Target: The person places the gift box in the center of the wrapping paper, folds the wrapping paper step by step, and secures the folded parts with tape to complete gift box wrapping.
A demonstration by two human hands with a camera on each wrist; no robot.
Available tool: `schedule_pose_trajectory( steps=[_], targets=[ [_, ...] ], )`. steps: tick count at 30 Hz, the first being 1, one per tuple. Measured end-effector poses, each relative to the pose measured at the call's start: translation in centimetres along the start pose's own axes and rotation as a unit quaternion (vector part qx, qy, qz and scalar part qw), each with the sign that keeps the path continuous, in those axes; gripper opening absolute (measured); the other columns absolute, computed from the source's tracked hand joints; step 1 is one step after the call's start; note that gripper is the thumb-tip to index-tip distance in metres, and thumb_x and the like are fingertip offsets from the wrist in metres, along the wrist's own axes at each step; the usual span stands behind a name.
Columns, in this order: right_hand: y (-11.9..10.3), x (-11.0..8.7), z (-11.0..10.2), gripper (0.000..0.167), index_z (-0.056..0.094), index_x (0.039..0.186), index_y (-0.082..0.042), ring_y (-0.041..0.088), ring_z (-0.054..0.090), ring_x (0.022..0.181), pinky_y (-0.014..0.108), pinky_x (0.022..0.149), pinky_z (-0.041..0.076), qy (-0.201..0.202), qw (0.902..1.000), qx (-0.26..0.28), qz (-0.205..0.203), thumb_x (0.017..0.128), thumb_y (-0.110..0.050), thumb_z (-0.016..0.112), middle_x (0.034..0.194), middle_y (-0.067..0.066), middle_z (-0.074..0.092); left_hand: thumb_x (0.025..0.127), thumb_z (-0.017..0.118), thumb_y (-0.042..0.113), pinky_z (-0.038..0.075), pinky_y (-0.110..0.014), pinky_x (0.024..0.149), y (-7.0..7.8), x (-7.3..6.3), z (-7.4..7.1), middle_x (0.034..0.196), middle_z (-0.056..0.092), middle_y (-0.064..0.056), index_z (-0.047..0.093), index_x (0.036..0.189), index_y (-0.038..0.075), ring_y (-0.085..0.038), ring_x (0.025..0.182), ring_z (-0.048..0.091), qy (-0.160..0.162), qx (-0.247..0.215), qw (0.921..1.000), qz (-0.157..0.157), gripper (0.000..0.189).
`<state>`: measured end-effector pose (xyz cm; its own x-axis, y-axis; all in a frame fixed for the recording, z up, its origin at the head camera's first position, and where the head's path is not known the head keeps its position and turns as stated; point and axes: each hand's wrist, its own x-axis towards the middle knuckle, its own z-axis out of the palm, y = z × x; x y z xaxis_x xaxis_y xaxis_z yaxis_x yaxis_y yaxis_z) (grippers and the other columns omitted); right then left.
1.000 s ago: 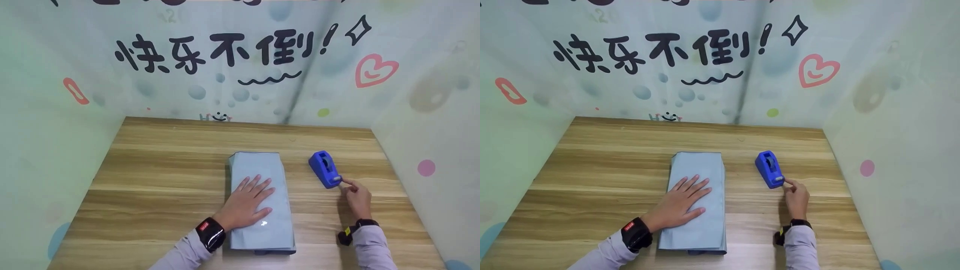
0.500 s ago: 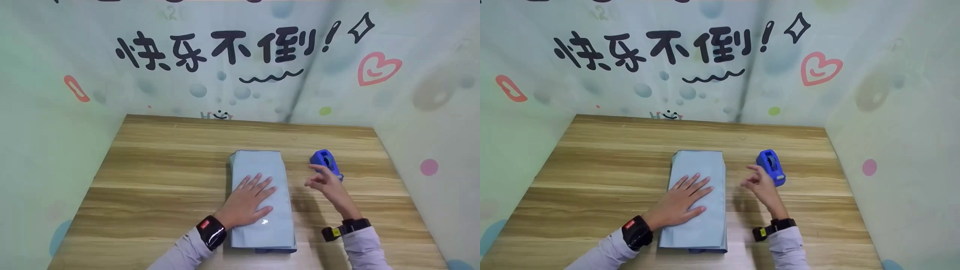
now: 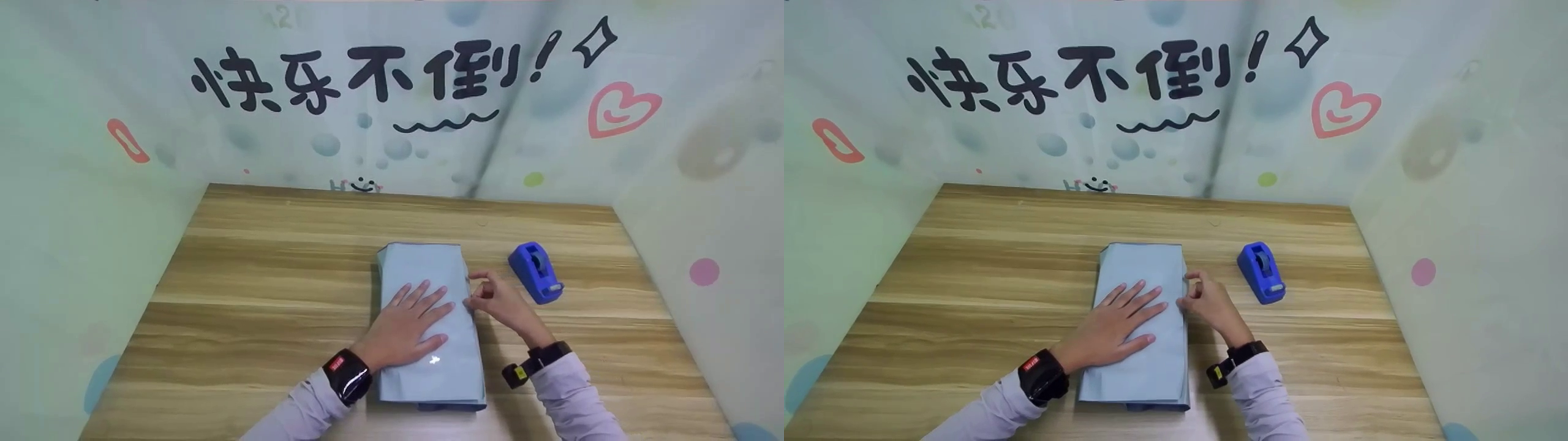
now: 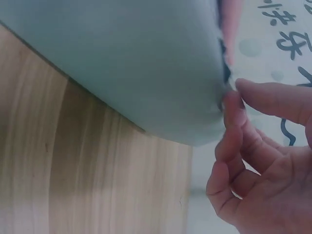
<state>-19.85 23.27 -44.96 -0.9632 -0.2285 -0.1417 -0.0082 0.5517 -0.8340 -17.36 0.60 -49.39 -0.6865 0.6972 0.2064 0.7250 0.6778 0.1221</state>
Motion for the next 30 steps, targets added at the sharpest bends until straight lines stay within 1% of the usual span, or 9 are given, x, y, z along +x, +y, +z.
schedule_pose_trajectory(
  steps=[3,8,12,15,19,22,25,27,30],
  targets=[
    [0.0,0.1,0.3,0.047,0.046,0.124,0.004,0.015,0.052,0.067,0.024,0.061,0.040,0.020,0.9996,-0.019,0.000,0.083,-0.007,0.066,0.075,0.008,0.059,0.097,0.023,0.055,0.013,-0.046,0.116,0.0,0.1,-0.1,0.155,0.019,0.002,0.025,0.147,0.027,-0.023,0.144,0.014,-0.006,0.000,1.0000,0.000,0.058],
    [0.3,0.4,0.9,0.046,0.049,0.121,0.003,0.012,0.050,0.064,0.023,0.058,0.042,0.040,0.9973,-0.062,0.004,0.082,-0.008,0.069,0.072,0.007,0.059,0.097,0.022,0.055,0.011,-0.046,0.116,0.0,0.1,-0.1,0.156,0.017,0.003,0.024,0.148,0.027,-0.023,0.144,0.012,-0.014,-0.004,0.9999,0.000,0.058],
    [0.7,0.5,1.1,0.047,0.048,0.122,0.002,0.012,0.052,0.064,0.024,0.059,0.043,0.039,0.9965,-0.070,0.024,0.083,-0.015,0.069,0.072,0.007,0.060,0.097,0.025,0.054,0.013,-0.046,0.116,0.0,0.1,-0.1,0.155,0.020,0.002,0.026,0.147,0.027,-0.023,0.144,0.014,-0.003,-0.010,0.9999,0.002,0.057],
    [1.3,0.4,1.0,0.049,0.045,0.122,0.003,0.013,0.055,0.067,0.025,0.062,0.044,0.023,0.9979,-0.044,0.041,0.085,-0.019,0.068,0.073,0.007,0.061,0.097,0.026,0.053,0.015,-0.047,0.116,0.0,0.0,-0.2,0.155,0.022,0.002,0.027,0.147,0.026,-0.023,0.143,0.016,0.001,-0.014,0.9999,0.005,0.057],
    [2.2,0.4,0.7,0.048,0.042,0.120,0.002,0.018,0.057,0.074,0.028,0.069,0.045,-0.010,0.9977,0.031,0.059,0.087,-0.022,0.066,0.076,0.005,0.060,0.097,0.026,0.053,0.014,-0.047,0.116,0.0,-0.1,-0.3,0.155,0.021,0.002,0.026,0.147,0.026,-0.024,0.143,0.015,-0.004,-0.016,0.9998,0.008,0.057],
    [3.2,0.5,0.6,0.037,0.043,0.111,0.000,0.016,0.056,0.075,0.030,0.070,0.045,-0.039,0.9918,0.102,0.066,0.089,-0.022,0.063,0.078,0.002,0.059,0.097,0.025,0.054,0.013,-0.047,0.116,-0.1,-0.1,-0.2,0.155,0.020,0.002,0.025,0.148,0.026,-0.023,0.144,0.014,-0.008,-0.017,0.9998,0.009,0.058],
    [4.2,0.6,0.8,0.018,0.046,0.095,-0.007,0.012,0.054,0.075,0.028,0.070,0.046,-0.075,0.9747,0.191,0.088,0.092,-0.021,0.058,0.080,-0.003,0.058,0.097,0.025,0.054,0.013,-0.046,0.116,-0.1,-0.1,-0.2,0.155,0.019,0.003,0.024,0.148,0.026,-0.023,0.144,0.013,-0.010,-0.019,0.9997,0.007,0.058],
    [4.7,0.7,1.0,0.013,0.047,0.089,-0.011,0.011,0.052,0.074,0.026,0.069,0.045,-0.109,0.9515,0.267,0.108,0.096,-0.021,0.052,0.079,-0.004,0.057,0.097,0.025,0.054,0.013,-0.046,0.116,-0.1,-0.1,-0.1,0.155,0.019,0.003,0.025,0.148,0.026,-0.023,0.144,0.013,-0.008,-0.020,0.9997,0.006,0.058],
    [5.3,0.4,1.2,0.018,0.052,0.087,-0.015,0.009,0.053,0.073,0.023,0.070,0.044,-0.149,0.9118,0.359,0.132,0.100,-0.021,0.042,0.077,-0.005,0.058,0.097,0.025,0.054,0.013,-0.046,0.116,-0.1,0.0,-0.1,0.155,0.020,0.003,0.026,0.147,0.026,-0.023,0.144,0.013,-0.005,-0.021,0.9997,0.005,0.058]
  ],
)
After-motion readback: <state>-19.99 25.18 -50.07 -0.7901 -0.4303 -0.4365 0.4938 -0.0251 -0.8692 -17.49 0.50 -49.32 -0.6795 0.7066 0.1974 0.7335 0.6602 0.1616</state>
